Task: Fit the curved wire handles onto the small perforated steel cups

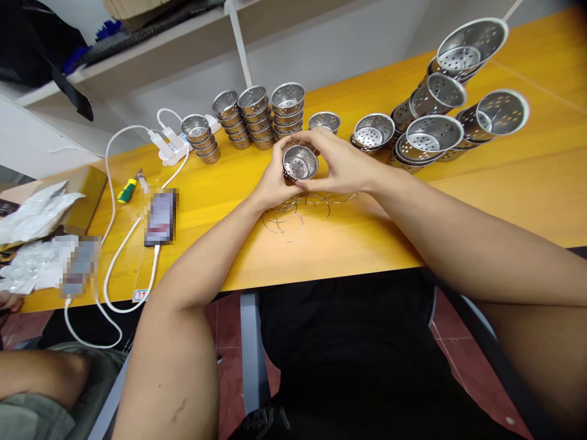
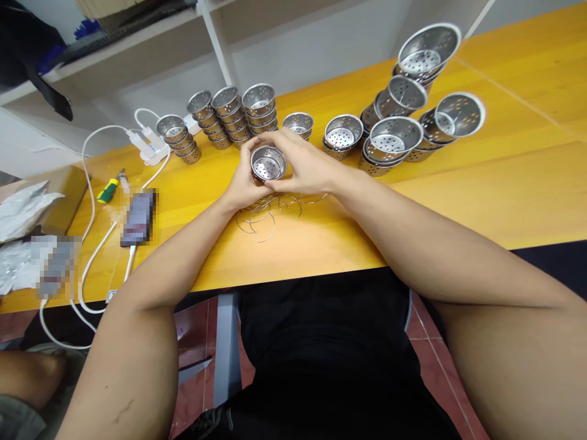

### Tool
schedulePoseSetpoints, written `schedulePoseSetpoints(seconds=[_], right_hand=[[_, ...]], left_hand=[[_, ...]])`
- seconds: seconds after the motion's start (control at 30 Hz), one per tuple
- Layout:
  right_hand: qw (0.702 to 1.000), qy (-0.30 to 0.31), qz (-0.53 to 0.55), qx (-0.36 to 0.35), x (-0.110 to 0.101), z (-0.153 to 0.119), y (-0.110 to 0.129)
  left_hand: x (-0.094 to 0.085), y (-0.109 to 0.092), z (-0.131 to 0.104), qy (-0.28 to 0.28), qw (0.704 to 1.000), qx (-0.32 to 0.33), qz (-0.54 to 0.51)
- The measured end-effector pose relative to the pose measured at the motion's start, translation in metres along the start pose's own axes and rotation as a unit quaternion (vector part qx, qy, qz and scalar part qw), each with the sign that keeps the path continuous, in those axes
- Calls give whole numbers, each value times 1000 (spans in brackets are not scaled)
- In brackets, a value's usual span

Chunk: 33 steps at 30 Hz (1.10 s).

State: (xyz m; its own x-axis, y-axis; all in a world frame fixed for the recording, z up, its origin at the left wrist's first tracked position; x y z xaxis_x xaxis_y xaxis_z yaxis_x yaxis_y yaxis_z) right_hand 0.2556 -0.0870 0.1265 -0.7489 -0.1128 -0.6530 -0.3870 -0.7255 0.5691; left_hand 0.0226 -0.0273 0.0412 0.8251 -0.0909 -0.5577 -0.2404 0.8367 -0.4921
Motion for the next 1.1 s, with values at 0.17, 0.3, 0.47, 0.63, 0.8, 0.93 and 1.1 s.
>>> schedulePoseSetpoints(seconds=[0.17,0.3,0.47,0.63,0.8,0.93,1.1], right_hand=[[993,21,-112,-15,-30,1,0],[961,5,-271,54,-68,-2,7],[918,-51,-331,212,-108,-15,2],[889,18,-388,243,-120,-16,-29],[884,61,-403,229,-118,-14,-61],[904,65,-366,213,-117,-18,-73],[937,5,-316,147,-110,-16,-44]], left_hand=[[3,16,-6,36,999,-22,-21],[2,30,-10,37,997,-55,-25],[0,23,-10,51,997,-60,-17],[-2,20,-10,50,997,-55,-17],[-2,28,-11,43,997,-55,-18],[-2,26,-11,41,997,-65,-16],[-3,27,-12,52,997,-58,-15]])
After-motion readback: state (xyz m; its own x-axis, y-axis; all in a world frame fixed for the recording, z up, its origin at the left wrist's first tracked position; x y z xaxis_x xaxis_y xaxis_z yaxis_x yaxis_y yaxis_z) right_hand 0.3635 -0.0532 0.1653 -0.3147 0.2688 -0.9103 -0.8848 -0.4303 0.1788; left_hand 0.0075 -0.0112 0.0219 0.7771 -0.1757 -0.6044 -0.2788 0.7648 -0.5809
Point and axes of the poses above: each hand's wrist, its own z-axis towards the middle knuckle, its own x-axis out of the palm, y = z × x, the point moved 2 cm from there along z, towards the middle knuckle, and after that the axes turned 1 degree about y, right-handed, at the moved point
